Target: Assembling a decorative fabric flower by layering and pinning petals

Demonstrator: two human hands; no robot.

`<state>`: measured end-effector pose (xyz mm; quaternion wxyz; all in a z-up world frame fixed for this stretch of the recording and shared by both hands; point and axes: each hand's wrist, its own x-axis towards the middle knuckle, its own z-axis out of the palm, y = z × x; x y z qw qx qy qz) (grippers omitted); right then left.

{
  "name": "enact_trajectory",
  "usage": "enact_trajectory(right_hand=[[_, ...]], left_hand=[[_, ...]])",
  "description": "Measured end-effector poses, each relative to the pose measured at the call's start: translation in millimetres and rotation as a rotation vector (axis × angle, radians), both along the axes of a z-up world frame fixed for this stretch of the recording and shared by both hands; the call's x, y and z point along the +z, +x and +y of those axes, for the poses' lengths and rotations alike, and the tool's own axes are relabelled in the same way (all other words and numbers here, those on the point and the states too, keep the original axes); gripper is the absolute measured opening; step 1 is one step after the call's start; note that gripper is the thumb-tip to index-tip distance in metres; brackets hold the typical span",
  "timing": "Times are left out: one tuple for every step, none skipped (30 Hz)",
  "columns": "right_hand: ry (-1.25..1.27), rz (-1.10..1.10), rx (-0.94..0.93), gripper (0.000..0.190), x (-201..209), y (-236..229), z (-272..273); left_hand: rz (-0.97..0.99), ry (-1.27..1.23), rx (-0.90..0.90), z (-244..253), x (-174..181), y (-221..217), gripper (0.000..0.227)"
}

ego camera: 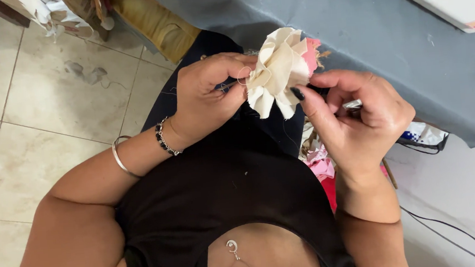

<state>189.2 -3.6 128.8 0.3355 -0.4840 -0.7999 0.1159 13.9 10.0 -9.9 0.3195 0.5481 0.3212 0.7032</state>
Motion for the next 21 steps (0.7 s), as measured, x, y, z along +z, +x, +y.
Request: enact_trajectory(right_hand=[[-0.004, -0.002, 0.001, 0.018, -0.8, -0.6, 0.2], [0.009, -0.016, 0.017, 0.015, -1.6, -1.1, 0.4], [0.025, -0.029, 0.031, 0.014, -2.3, -1.4, 1.0], [0.025, -0.03, 0.03, 0.014, -3.1, -1.7, 1.2], [0.053, -0.046, 0.042, 0.016, -4.0, -2.2, 1.3], [0.08, -0.061, 0.054, 0.018, -4.8, -2.5, 1.3], [0.08, -0.061, 0.054, 0.018, -4.2, -5.3, 0.9], [0.072, -0.054, 0.063, 0.017, -3.4, -8.0, 0.4], [0.064, -0.046, 0.071, 0.018, -2.6, -10.8, -0.2], [0.064, -0.045, 0.07, 0.018, -1.5, -13.5, 0.6], [0.066, -0.048, 0.101, 0.017, -0.5, -15.8, 1.5], [0.068, -0.05, 0.133, 0.017, 0.6, -18.0, 2.3], [0.069, -0.049, 0.13, 0.017, 2.6, -20.7, 2.3], [0.067, -0.066, 0.15, 0.017, 4.6, -23.4, 2.4], [0.065, -0.083, 0.171, 0.018, 6.6, -26.3, 2.5], [0.066, -0.082, 0.169, 0.018, 11.2, -25.4, 2.3], [0.004, -0.078, 0.202, 0.013, 15.9, -24.7, 2.5], [-0.057, -0.075, 0.236, 0.014, 20.4, -24.2, 2.7], [-0.056, -0.075, 0.239, 0.014, 25.5, -17.8, -3.7], [-0.135, -0.052, 0.149, 0.035, 30.3, -11.5, -9.9], [-0.22, -0.03, 0.06, 0.059, 34.9, -5.4, -16.4]], left_hand=[[-0.002, -0.004, 0.001, -0.1, 0.4, 0.1, 0.025], [0.01, -0.006, 0.011, -0.2, 0.9, 0.3, 0.024], [0.023, -0.004, 0.02, 0.9, 1.6, 0.5, 0.023], [0.022, -0.004, 0.019, 1.8, 0.9, 1.1, 0.023], [0.013, 0.02, 0.022, 2.3, 0.1, 1.6, 0.025], [0.004, 0.045, 0.024, 2.8, -0.6, 2.1, 0.028], [0.004, 0.045, 0.024, 2.7, 0.1, 2.0, 0.028], [0.01, 0.036, 0.03, 2.6, 1.0, 2.0, 0.025], [0.016, 0.027, 0.035, 2.4, 2.0, 1.9, 0.023], [0.017, 0.027, 0.034, 2.0, 1.0, 1.7, 0.023], [0.028, 0.021, 0.03, 1.8, 0.0, 1.8, 0.023], [0.04, 0.015, 0.026, 1.7, -0.9, 2.1, 0.024], [0.041, 0.016, 0.024, 1.6, 3.0, 1.7, 0.024], [0.068, 0.011, 0.029, 1.6, 6.9, 1.2, 0.024], [0.095, 0.006, 0.035, 1.4, 10.7, 0.5, 0.025], [0.097, 0.007, 0.034, 1.3, 10.3, -1.6, 0.025], [0.089, -0.052, -0.013, 1.2, 9.8, -3.9, 0.022], [0.082, -0.11, -0.059, 1.2, 9.2, -6.4, 0.02], [0.082, -0.109, -0.056, 2.8, 2.9, -7.3, 0.02], [-0.019, -0.17, -0.14, 4.5, -3.6, -8.4, 0.013], [-0.121, -0.233, -0.225, 5.4, -10.4, -9.6, 0.012]])
